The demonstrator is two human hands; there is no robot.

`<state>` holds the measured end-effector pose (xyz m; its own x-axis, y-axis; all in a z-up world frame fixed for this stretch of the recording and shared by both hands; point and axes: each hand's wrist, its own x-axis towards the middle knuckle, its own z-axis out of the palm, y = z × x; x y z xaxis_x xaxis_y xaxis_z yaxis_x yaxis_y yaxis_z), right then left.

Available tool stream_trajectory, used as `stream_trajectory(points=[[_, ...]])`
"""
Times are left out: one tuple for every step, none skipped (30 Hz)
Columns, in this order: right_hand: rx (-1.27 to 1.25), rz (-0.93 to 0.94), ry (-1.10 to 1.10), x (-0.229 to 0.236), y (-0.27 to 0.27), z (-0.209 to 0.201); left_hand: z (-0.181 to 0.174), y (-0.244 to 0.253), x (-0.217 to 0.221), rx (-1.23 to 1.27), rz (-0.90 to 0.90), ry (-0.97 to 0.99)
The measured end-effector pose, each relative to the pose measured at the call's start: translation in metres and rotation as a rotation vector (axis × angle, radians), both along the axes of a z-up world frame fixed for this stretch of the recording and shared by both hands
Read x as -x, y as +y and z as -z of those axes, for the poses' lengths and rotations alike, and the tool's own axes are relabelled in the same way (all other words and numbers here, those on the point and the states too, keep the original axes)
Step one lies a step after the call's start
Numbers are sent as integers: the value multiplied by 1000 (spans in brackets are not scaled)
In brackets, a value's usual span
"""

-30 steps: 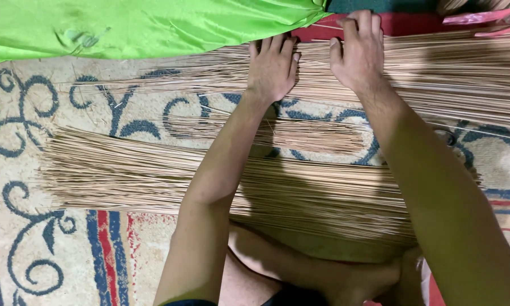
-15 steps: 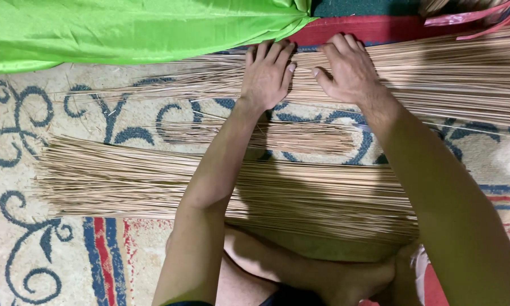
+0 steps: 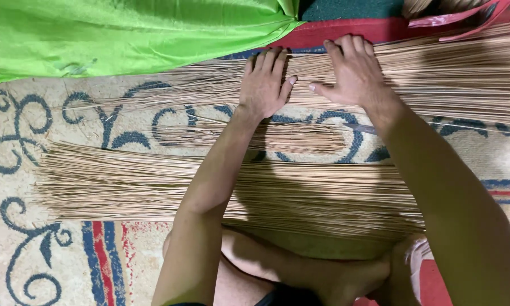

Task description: Trimming and aligning a bundle of thin wooden sticks using scissors

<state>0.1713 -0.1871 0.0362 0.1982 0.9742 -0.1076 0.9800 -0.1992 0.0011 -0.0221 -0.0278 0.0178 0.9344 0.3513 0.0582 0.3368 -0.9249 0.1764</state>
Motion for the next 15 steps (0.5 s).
stream_trajectory(points=[[-27, 39, -95, -7, -6, 3, -1, -1, -1, 17, 15, 6], [-27, 46, -98, -6, -10, 4, 0, -2, 0, 16, 23, 3], [38, 57, -124, -4, -14, 6, 0, -4, 0, -34, 13, -138], [103, 66, -151, -4, -17, 7, 0, -4, -1, -84, 2, -281], [101, 72, -156, -3, -17, 5, -5, -6, -7, -85, 7, -286], [76, 74, -164, 2, -19, 5, -10, -9, -12, -44, 34, -251], [50, 77, -172, 7, -20, 5, -14, -13, -16, -4, 60, -215], [48, 82, -173, 4, -20, 5, -14, -17, -21, -6, 65, -216], [80, 77, -112, 0, -19, 4, -13, -22, -27, -11, 135, 6], [113, 71, -48, -2, -19, 4, -12, -26, -32, -14, 202, 231], [112, 74, -47, -10, -22, 2, -12, -27, -35, -15, 206, 232], [105, 76, -20, -17, -25, 0, -13, -28, -37, -38, 207, 276], [97, 78, 7, -24, -28, -2, -13, -28, -39, -61, 208, 319], [97, 79, 9, -24, -34, -5, -8, -26, -38, -61, 209, 321], [105, 62, -7, -24, -40, -9, -2, -24, -36, -125, 216, 290]])
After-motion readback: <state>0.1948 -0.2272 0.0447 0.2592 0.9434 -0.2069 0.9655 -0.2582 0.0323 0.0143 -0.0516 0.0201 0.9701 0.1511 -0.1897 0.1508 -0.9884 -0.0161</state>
